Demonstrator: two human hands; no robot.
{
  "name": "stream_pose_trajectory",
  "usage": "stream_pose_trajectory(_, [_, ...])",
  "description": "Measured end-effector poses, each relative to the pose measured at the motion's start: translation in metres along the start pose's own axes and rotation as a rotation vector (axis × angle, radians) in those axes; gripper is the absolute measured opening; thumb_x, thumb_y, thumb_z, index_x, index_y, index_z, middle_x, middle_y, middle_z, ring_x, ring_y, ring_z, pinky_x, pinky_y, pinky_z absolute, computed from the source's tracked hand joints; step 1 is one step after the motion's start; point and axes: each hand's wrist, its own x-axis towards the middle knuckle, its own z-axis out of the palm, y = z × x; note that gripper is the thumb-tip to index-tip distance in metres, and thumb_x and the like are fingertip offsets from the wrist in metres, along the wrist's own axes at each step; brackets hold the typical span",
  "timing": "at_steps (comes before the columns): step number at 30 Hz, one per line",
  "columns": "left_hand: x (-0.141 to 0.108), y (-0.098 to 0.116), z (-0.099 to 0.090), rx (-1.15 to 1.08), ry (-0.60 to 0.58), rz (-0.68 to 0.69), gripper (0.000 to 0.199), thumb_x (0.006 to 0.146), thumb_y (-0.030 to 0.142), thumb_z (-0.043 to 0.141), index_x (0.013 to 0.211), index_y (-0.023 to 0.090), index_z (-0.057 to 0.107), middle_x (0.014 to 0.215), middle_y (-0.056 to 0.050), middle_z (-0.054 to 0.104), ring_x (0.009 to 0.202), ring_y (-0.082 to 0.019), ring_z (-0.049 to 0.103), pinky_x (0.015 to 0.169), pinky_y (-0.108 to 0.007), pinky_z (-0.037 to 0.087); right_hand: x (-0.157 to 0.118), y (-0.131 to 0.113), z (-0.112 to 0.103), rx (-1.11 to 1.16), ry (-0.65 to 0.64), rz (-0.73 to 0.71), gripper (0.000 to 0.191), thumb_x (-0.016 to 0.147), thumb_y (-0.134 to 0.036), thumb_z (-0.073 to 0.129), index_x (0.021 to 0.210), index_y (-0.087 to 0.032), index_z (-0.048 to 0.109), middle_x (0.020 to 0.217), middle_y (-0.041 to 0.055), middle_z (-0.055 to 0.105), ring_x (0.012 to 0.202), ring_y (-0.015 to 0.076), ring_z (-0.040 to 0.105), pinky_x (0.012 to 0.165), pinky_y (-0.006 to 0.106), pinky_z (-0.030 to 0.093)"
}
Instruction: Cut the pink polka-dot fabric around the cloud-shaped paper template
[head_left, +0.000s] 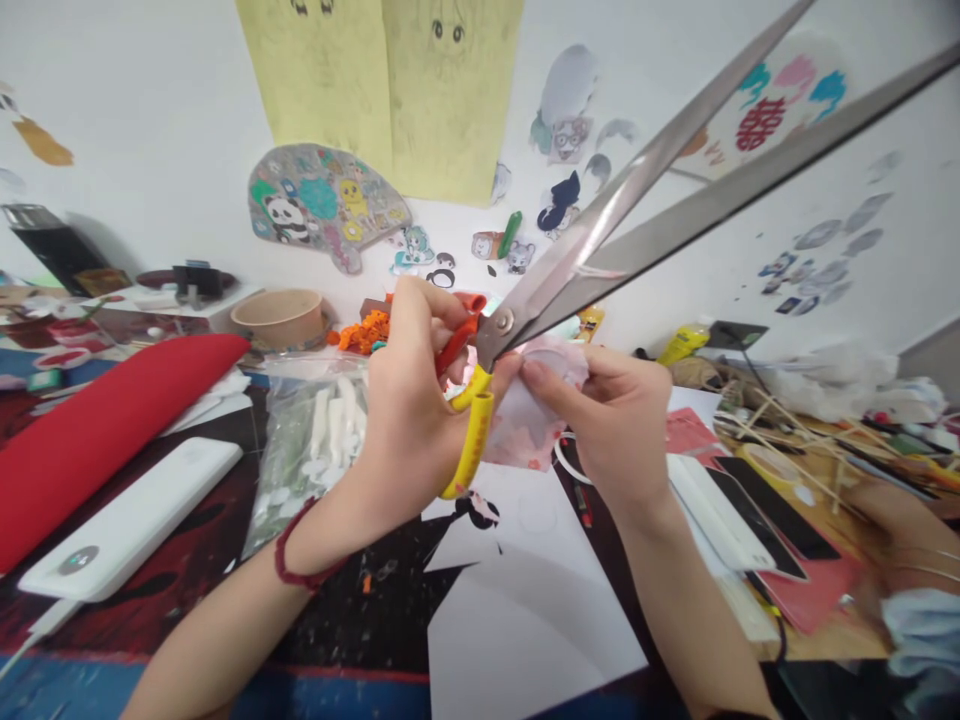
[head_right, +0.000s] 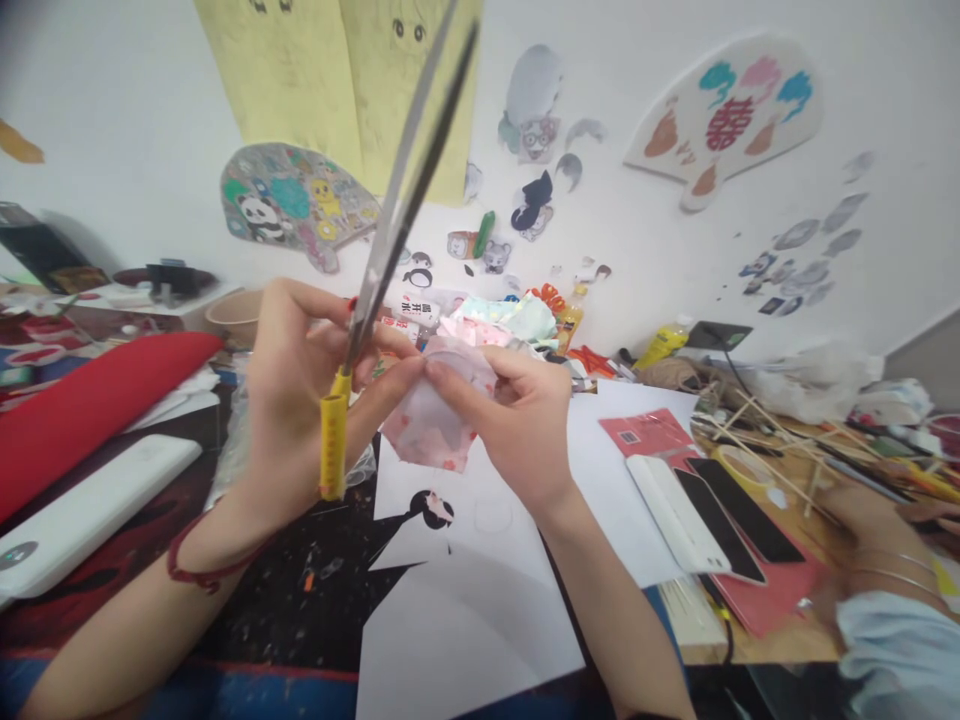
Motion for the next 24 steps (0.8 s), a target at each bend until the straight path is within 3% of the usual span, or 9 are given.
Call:
stream_pose_trajectory(4, [0.000,0.002,-0.004,0.029,0.048,0.070,0.037,0.088,0.032,0.073,0.101,0.024,0.040,0.098,-0.003,0.061,0.081,-0.016,0.059,0.064,-0.030,0.045,0.002,0.005,0.000,0.085,0.132,-0.054,0.006,0.080,-0.028,0.083,0.078,-0.023,0.080,0.069,-0.0023,0.067,0.063,0.0114,0.057,0.058,0.026,0.047])
stream_pose_trajectory(6, [-0.001,0.008,-0.008,0.067,-0.040,0.054,0.038,0.087,0.037,0.071,0.105,0.023,0.040,0.103,-0.005,0.059,0.089,-0.018,0.061,0.070,-0.032,0.048,0.003,0.003,-0.002,0.119,0.197,-0.077,0.005,0.079,-0.027,0.083,0.077,-0.024,0.080,0.071,-0.0024,0.068,0.064,0.0113,0.058,0.060,0.026,0.049])
stream_pose_trajectory(9, [-0.003,0.018,-0.009,0.142,-0.176,0.033,0.044,0.084,0.050,0.070,0.103,0.023,0.040,0.094,-0.002,0.054,0.076,-0.016,0.056,0.063,-0.031,0.043,0.005,-0.002,-0.005,0.101,0.290,-0.124,0.010,0.081,-0.025,0.081,0.072,-0.022,0.075,0.066,-0.0037,0.063,0.061,0.0099,0.055,0.057,0.023,0.047])
stream_pose_trajectory(13, [-0.008,0.025,-0.003,0.317,-0.178,-0.045,0.045,0.085,0.057,0.064,0.099,0.023,0.038,0.081,0.001,0.049,0.065,-0.016,0.051,0.055,-0.029,0.038,0.003,-0.006,-0.009,0.059,0.392,-0.156,0.022,0.082,-0.026,0.079,0.066,-0.020,0.065,0.063,-0.0047,0.054,0.059,0.0087,0.050,0.054,0.022,0.044])
stream_pose_trajectory(17, [-0.009,0.026,0.002,0.464,-0.204,-0.095,0.042,0.082,0.055,0.061,0.098,0.023,0.038,0.076,0.002,0.048,0.061,-0.017,0.052,0.054,-0.029,0.039,-0.002,-0.010,-0.011,0.073,0.420,-0.172,0.025,0.083,-0.030,0.079,0.067,-0.019,0.063,0.064,-0.0047,0.053,0.060,0.0083,0.048,0.054,0.021,0.042])
stream_pose_trajectory(24, [-0.010,0.028,0.002,0.464,-0.230,-0.088,0.044,0.081,0.057,0.061,0.101,0.022,0.042,0.077,0.000,0.055,0.062,-0.020,0.057,0.053,-0.030,0.042,-0.006,-0.020,-0.012,0.041,0.391,-0.267,0.019,0.084,-0.027,0.075,0.070,-0.021,0.064,0.066,-0.0041,0.054,0.063,0.0094,0.051,0.053,0.023,0.044])
